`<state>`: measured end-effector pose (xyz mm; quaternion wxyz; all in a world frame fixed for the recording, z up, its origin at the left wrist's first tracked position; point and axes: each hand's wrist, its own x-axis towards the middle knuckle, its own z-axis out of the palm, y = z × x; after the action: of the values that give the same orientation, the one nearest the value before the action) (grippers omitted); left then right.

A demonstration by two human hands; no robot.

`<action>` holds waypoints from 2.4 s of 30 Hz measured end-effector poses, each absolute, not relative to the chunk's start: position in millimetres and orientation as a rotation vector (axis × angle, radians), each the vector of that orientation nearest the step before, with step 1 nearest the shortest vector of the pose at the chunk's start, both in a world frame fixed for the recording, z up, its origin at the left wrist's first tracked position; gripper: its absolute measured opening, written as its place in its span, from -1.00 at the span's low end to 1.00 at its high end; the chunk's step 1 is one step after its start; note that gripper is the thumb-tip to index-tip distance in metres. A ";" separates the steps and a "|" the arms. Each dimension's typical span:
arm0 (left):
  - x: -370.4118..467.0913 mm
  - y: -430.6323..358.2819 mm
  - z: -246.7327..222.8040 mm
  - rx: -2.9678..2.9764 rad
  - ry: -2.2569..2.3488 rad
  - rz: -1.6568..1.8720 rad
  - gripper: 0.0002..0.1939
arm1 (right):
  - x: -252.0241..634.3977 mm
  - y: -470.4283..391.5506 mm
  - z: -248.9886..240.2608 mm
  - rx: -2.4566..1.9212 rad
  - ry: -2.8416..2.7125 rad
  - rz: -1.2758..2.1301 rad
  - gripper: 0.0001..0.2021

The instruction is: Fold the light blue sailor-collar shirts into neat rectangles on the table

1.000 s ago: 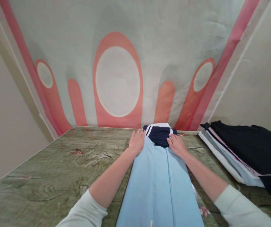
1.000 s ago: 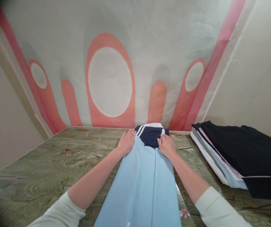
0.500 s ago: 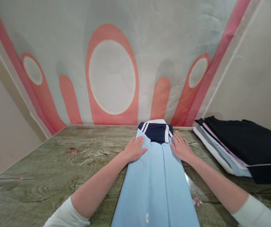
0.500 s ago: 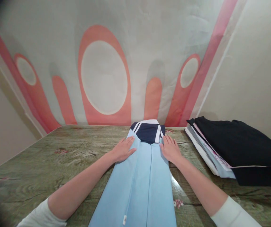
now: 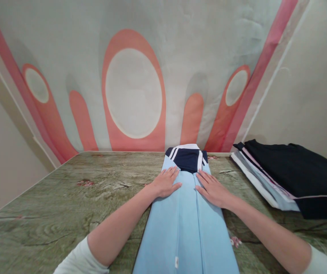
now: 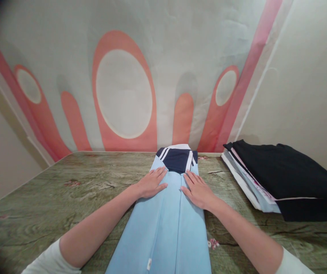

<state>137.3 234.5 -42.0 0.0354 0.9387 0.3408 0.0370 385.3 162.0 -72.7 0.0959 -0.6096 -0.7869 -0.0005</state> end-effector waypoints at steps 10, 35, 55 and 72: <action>151.1 252.1 -47.2 2.926 0.978 0.172 -0.32 | 396.0 168.8 -72.4 -1.929 -2.283 0.022 -0.32; 160.9 215.1 -41.5 2.872 0.900 0.104 -0.36 | 433.4 222.4 -74.2 -2.019 -2.239 -0.035 -0.37; 91.7 110.1 7.7 2.714 0.558 0.072 -0.51 | 349.3 45.7 -25.8 -1.382 -2.565 0.574 -0.41; 80.0 148.4 -16.6 2.889 0.868 0.014 -0.39 | 365.5 205.0 -56.7 -1.411 -2.490 0.101 -0.52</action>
<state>80.0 148.4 -16.6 0.0626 0.9558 0.2873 0.0045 365.5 205.0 -56.7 0.1387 -0.4880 -0.8611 0.0348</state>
